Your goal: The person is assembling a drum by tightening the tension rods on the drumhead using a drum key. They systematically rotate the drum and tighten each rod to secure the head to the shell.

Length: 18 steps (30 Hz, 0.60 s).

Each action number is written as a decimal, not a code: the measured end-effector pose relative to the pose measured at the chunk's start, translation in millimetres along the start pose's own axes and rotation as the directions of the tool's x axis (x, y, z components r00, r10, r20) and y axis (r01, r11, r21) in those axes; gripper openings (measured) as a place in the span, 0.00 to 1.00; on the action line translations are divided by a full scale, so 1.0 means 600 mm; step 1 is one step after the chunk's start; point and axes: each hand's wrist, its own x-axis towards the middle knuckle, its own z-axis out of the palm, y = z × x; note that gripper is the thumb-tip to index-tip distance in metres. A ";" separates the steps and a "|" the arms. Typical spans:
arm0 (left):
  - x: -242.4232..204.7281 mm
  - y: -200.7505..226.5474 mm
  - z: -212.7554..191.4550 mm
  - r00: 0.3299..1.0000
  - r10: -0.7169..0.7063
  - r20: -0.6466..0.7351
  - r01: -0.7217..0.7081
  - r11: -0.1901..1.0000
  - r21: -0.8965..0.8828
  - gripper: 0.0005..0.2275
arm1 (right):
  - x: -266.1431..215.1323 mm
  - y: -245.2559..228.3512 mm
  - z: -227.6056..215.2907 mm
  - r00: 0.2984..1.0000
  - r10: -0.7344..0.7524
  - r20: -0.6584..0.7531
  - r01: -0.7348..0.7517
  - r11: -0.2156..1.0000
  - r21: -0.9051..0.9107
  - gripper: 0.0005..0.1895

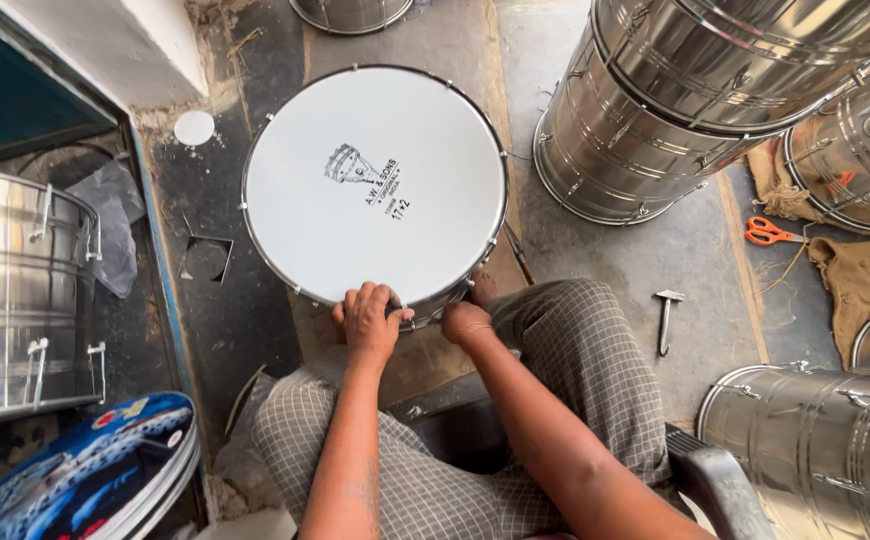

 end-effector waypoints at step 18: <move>-0.003 -0.011 0.010 1.000 0.026 0.002 -0.026 1.000 -0.008 0.14 | -0.097 -0.203 0.115 0.993 0.057 0.107 -0.092 -0.221 0.971 0.16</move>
